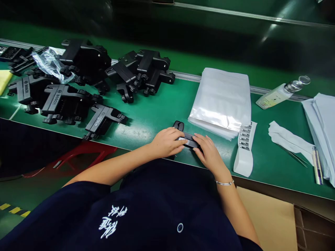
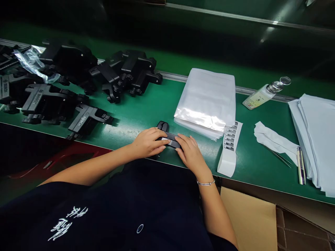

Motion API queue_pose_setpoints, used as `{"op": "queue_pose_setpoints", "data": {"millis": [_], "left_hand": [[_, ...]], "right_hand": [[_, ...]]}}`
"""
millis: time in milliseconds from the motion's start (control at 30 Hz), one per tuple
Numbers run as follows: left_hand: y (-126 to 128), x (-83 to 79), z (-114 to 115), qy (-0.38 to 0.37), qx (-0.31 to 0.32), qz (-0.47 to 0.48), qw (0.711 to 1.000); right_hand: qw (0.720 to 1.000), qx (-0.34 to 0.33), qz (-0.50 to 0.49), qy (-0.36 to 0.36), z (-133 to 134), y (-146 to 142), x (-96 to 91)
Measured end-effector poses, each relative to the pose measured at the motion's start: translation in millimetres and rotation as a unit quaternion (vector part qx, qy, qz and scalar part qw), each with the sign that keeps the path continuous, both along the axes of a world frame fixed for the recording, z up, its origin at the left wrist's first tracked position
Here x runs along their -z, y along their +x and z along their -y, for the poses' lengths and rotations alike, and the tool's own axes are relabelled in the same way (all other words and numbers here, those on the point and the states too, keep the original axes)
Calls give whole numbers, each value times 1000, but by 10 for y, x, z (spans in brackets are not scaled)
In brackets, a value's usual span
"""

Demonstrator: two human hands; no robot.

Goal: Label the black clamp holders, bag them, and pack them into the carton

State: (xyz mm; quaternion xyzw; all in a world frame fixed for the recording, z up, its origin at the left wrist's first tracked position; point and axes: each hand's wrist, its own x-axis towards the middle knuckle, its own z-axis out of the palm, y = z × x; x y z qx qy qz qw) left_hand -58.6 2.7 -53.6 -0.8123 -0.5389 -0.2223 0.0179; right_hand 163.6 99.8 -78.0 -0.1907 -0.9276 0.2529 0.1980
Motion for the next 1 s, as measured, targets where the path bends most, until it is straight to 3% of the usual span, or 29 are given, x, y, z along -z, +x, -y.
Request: {"op": "queue_pose_setpoints", "data": {"millis": [133,200,300,367,433,533,633,767,900,1000], "left_hand": [[30,-113,-95,-10,4,39,999],[-49,-208,-227,-12,-43,83,996],[-154,-330,-601,-13,-114,109,987],[-149,-358,-925,-58,-78,74,992],[-93,-336,-1221,-126,5,22,992],[-16,-217,-1469,-155,105,-41,981],[-23,-44,-1487,-99,121,-77,985],[-82,101,-1445,-32,100,-97,990],[-47,26,-1486,-17,87,-88,992],[24,-123,-1530,-76,-11,-44,996]], "right_hand": [[1000,-20,-10,9,-24,-2,-6],[1000,-26,-2,12,-3,-44,-12],[998,-13,29,54,86,-157,-10],[994,-2,49,98,158,-199,-5],[990,7,48,136,213,-138,-15],[990,58,13,128,253,199,-98],[985,146,-19,95,264,656,-259],[956,227,-35,183,252,1001,-468],[939,265,-60,213,222,1042,-559],[935,270,-74,217,220,1040,-585]]}}
